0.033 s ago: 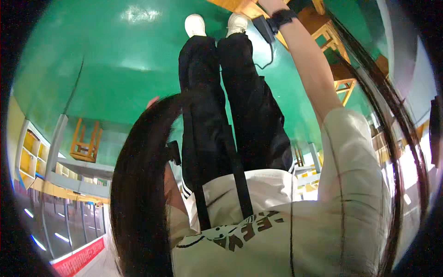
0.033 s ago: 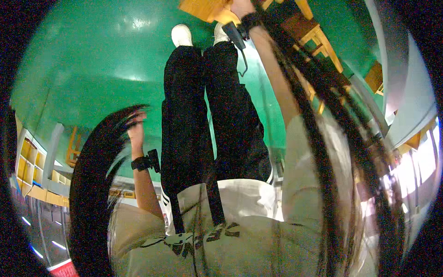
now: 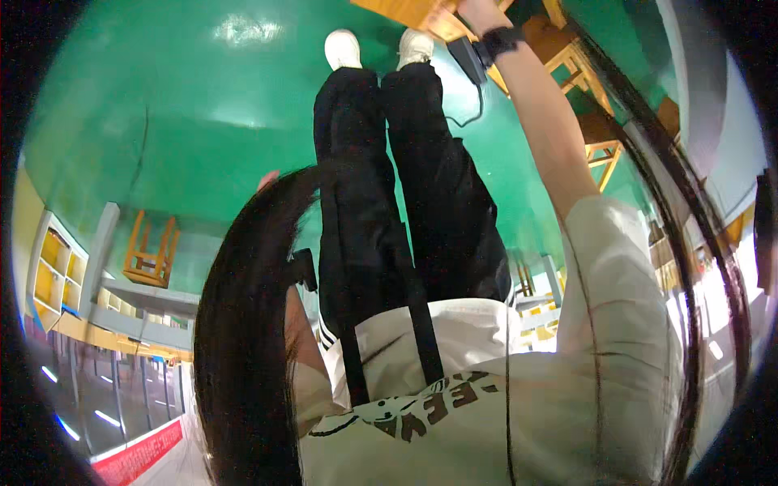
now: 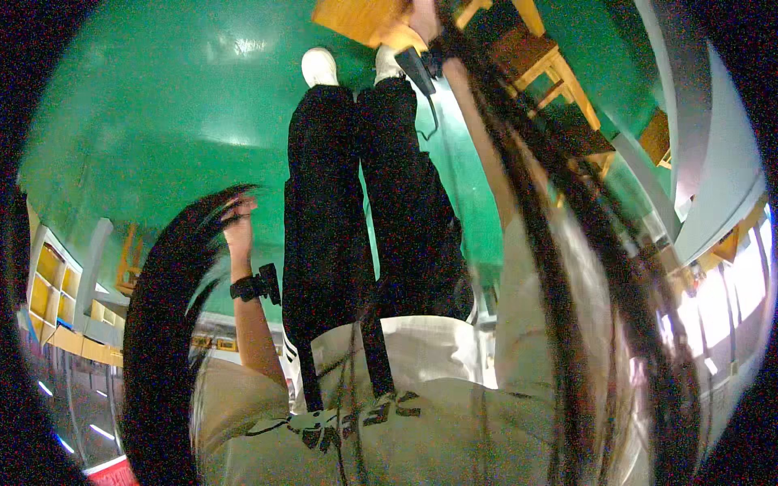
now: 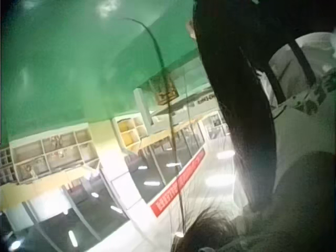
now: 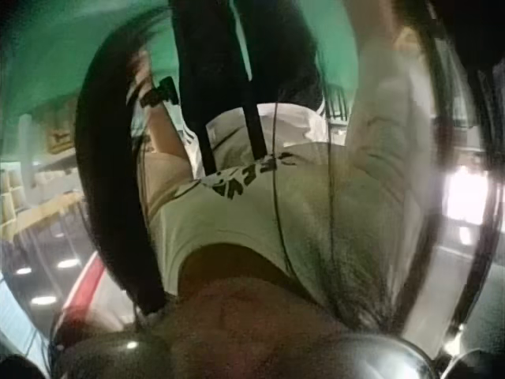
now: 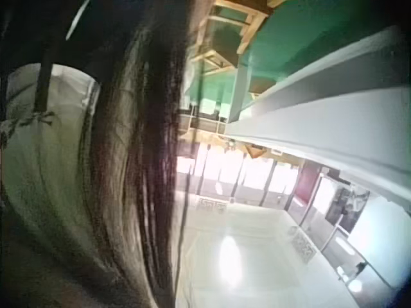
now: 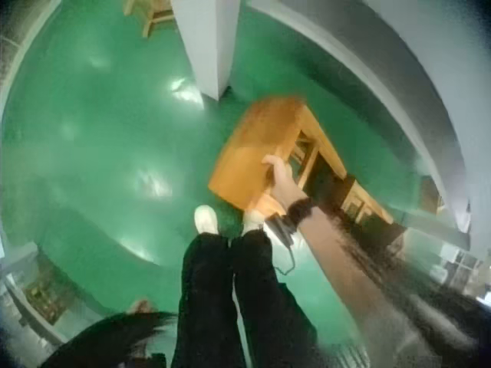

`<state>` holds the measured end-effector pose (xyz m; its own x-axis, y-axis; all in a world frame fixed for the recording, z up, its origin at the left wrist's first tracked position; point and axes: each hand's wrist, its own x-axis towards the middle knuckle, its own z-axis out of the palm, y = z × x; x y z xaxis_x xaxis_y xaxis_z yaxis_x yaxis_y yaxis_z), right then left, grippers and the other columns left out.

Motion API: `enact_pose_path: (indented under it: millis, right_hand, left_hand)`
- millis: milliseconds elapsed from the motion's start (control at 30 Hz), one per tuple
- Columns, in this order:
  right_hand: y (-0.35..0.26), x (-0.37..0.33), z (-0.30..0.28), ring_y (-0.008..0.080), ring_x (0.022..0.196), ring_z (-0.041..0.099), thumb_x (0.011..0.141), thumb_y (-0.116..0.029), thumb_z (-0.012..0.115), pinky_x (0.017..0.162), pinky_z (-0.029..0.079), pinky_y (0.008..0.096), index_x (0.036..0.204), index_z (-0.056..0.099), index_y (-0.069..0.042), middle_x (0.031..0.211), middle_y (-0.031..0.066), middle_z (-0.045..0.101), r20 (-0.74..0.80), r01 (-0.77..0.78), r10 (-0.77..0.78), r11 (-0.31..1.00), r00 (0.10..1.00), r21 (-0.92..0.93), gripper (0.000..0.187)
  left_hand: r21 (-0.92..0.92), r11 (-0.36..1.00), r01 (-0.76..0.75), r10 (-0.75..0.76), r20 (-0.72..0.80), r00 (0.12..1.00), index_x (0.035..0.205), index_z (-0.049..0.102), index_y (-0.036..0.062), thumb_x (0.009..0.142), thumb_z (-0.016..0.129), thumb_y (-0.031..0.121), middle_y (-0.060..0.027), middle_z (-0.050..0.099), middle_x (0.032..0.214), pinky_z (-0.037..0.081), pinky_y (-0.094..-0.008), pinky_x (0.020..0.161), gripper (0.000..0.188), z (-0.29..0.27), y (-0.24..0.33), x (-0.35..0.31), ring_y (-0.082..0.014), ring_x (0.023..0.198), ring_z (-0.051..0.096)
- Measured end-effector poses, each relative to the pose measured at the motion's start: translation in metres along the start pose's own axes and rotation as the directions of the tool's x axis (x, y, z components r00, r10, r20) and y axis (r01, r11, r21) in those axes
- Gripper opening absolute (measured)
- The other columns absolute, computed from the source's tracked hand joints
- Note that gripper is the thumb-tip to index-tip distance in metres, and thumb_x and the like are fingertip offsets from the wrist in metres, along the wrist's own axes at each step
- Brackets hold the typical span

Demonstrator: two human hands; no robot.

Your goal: Use a hex key to tighten screws on a wooden frame and then organize wooden chair components into slots.

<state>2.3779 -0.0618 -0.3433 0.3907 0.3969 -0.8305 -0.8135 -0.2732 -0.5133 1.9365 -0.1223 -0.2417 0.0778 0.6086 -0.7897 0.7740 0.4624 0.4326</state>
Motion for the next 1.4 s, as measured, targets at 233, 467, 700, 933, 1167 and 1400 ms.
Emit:
enact_pose_path:
  millis: [233, 467, 700, 933, 1167, 1400]
  right_hand:
    - [-0.038, -0.064, -0.029, 0.0222, 0.082, 0.049, 0.067, -0.025, 0.046, 0.069, 0.04, 0.0311, 0.099, 0.044, -0.004, 0.085, 0.0121, 0.051, 0.25, -0.065, 0.083, 0.995, 0.965, -0.079, 0.038]
    - [-0.067, -0.075, -0.069, 0.0258, 0.071, 0.05, 0.06, -0.025, 0.046, 0.072, 0.041, 0.034, 0.091, 0.05, -0.004, 0.083, 0.0148, 0.054, 0.085, -0.403, 0.413, 0.908, 0.907, -0.114, 0.038]
    - [-0.061, -0.026, -0.09, 0.0255, 0.077, 0.051, 0.053, -0.016, 0.051, 0.071, 0.042, 0.0362, 0.076, 0.053, -0.003, 0.079, 0.0099, 0.055, 0.245, 0.038, -0.061, 0.995, 0.968, 0.095, 0.027]
    - [-0.05, 0.014, -0.073, 0.0243, 0.077, 0.05, 0.056, -0.015, 0.052, 0.071, 0.041, 0.0361, 0.073, 0.052, -0.005, 0.079, 0.0088, 0.054, 0.209, 0.191, -0.195, 0.981, 0.958, 0.04, 0.021]
    - [-0.051, 0.007, -0.082, 0.0269, 0.084, 0.048, 0.06, -0.015, 0.052, 0.077, 0.039, 0.0376, 0.086, 0.051, -0.003, 0.088, 0.0107, 0.054, 0.251, -0.064, 0.052, 0.997, 0.967, 0.042, 0.029]
    - [-0.076, 0.006, -0.136, 0.0281, 0.094, 0.046, 0.064, -0.016, 0.051, 0.085, 0.033, 0.0389, 0.103, 0.045, 0.0, 0.101, 0.0143, 0.051, 0.341, -0.092, 0.032, 0.983, 0.94, 0.16, 0.042]
  left_hand:
    - [0.025, 1.0, -0.019, 0.019, -0.019, 1.0, 0.098, 0.051, 0.0013, 0.078, 0.048, 0.012, -0.009, 0.058, 0.074, 0.043, -0.0243, 0.062, 0.023, -0.009, 0.016, 0.002, -0.0133, 0.067, 0.055]
    - [-0.011, 1.0, -0.016, 0.016, 0.01, 1.0, 0.097, 0.051, 0.0011, 0.078, 0.047, 0.012, -0.0094, 0.059, 0.074, 0.044, -0.0244, 0.063, 0.022, -0.004, 0.022, 0.016, -0.0137, 0.069, 0.056]
    - [-0.016, 0.948, -0.317, 0.317, -0.016, 0.948, 0.094, 0.051, 0.0009, 0.074, 0.045, 0.003, -0.01, 0.058, 0.073, 0.045, -0.0259, 0.063, 0.021, 0.023, 0.083, 0.021, -0.0162, 0.07, 0.058]
    - [-0.013, 0.942, -0.334, 0.334, 0.043, 0.941, 0.094, 0.052, 0.001, 0.074, 0.046, 0.003, -0.0116, 0.058, 0.076, 0.044, -0.026, 0.059, 0.021, 0.033, 0.067, 0.024, -0.0181, 0.066, 0.057]
    - [0.081, 0.954, -0.288, 0.28, 0.093, 0.955, 0.093, 0.052, 0.0006, 0.073, 0.046, 0.002, -0.0098, 0.058, 0.073, 0.044, -0.0276, 0.06, 0.021, 0.032, 0.094, 0.025, -0.0178, 0.067, 0.057]
    - [0.252, 0.777, -0.577, 0.463, 0.392, 0.795, 0.094, 0.053, 0.0042, 0.072, 0.051, 0.012, -0.0091, 0.058, 0.072, 0.043, -0.0274, 0.06, 0.023, 0.086, 0.149, 0.108, -0.0154, 0.064, 0.056]
